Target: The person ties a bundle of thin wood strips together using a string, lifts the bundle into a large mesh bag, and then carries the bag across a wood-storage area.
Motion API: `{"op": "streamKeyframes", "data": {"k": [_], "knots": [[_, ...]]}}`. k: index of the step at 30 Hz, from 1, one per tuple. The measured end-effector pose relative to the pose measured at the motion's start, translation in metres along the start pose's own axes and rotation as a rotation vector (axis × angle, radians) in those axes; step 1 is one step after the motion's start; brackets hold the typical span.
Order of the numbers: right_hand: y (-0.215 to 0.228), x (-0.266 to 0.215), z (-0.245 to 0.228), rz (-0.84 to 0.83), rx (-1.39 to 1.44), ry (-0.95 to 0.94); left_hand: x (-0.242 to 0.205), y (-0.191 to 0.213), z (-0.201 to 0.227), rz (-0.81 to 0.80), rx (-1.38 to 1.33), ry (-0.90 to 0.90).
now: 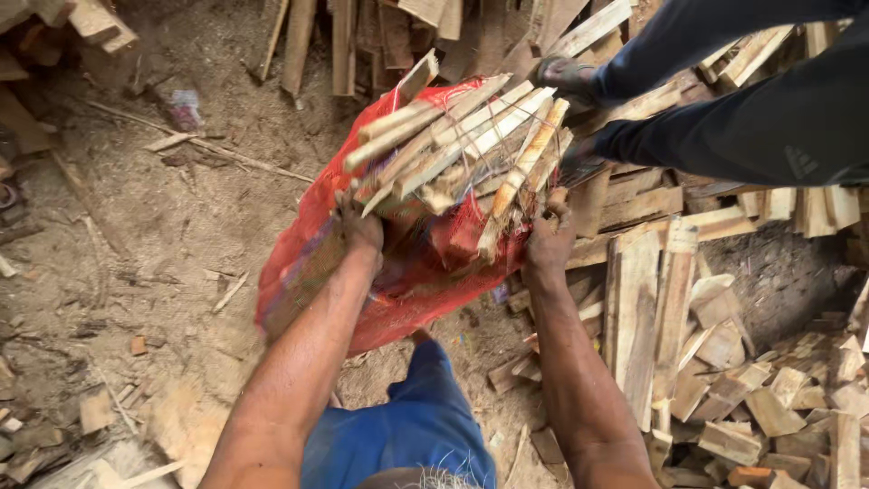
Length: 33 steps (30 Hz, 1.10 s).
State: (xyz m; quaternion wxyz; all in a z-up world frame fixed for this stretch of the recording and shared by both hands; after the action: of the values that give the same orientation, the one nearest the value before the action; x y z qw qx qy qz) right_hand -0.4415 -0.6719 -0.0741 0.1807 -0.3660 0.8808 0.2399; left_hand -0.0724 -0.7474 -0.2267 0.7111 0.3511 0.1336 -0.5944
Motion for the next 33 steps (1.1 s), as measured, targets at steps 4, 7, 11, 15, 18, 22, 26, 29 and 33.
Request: {"op": "streamKeyframes", "data": {"k": [4, 7, 11, 15, 18, 22, 26, 29, 33], "knots": [[0.012, 0.049, -0.002, 0.010, -0.041, -0.066, 0.011, -0.050, 0.043, -0.030, 0.336, 0.058], [0.017, 0.074, 0.007, 0.044, -0.086, -0.130, 0.018, -0.068, 0.064, 0.012, 0.322, 0.066], [0.026, 0.089, 0.032, 0.035, -0.043, -0.134, 0.008, -0.067, 0.060, 0.057, 0.308, 0.096], [0.030, 0.127, 0.017, 0.116, -0.081, 0.112, -0.001, -0.077, 0.071, 0.011, 0.381, 0.112], [0.043, 0.151, 0.034, 0.150, 0.001, -0.057, -0.018, -0.086, 0.076, 0.071, 0.270, 0.097], [0.055, 0.157, 0.038, 0.144, 0.119, -0.105, -0.026, -0.092, 0.065, -0.164, 0.119, 0.122], [0.061, 0.115, 0.057, -0.020, 0.254, -0.141, -0.050, -0.073, 0.043, -0.480, -0.281, -0.033], [0.083, 0.082, 0.070, 0.049, 0.214, -0.168, -0.070, -0.068, 0.022, -0.617, -0.232, -0.187], [0.105, 0.054, 0.069, 0.164, 0.194, -0.128, -0.102, -0.083, -0.003, -0.654, 0.119, -0.305]]}}
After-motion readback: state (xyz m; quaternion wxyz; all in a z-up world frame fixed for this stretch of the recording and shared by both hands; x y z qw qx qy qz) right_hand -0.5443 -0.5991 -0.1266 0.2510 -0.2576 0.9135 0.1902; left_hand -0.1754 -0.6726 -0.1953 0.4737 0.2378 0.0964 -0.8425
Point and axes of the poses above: each hand's wrist, its own x-axis towards the middle knuckle, its own y-axis out of the back of the hand, z = x × y, the point moved 9 cm from there along x, towards the middle knuckle, and after that the axes turned 7 degrees about -x, right-handed, at the moved point
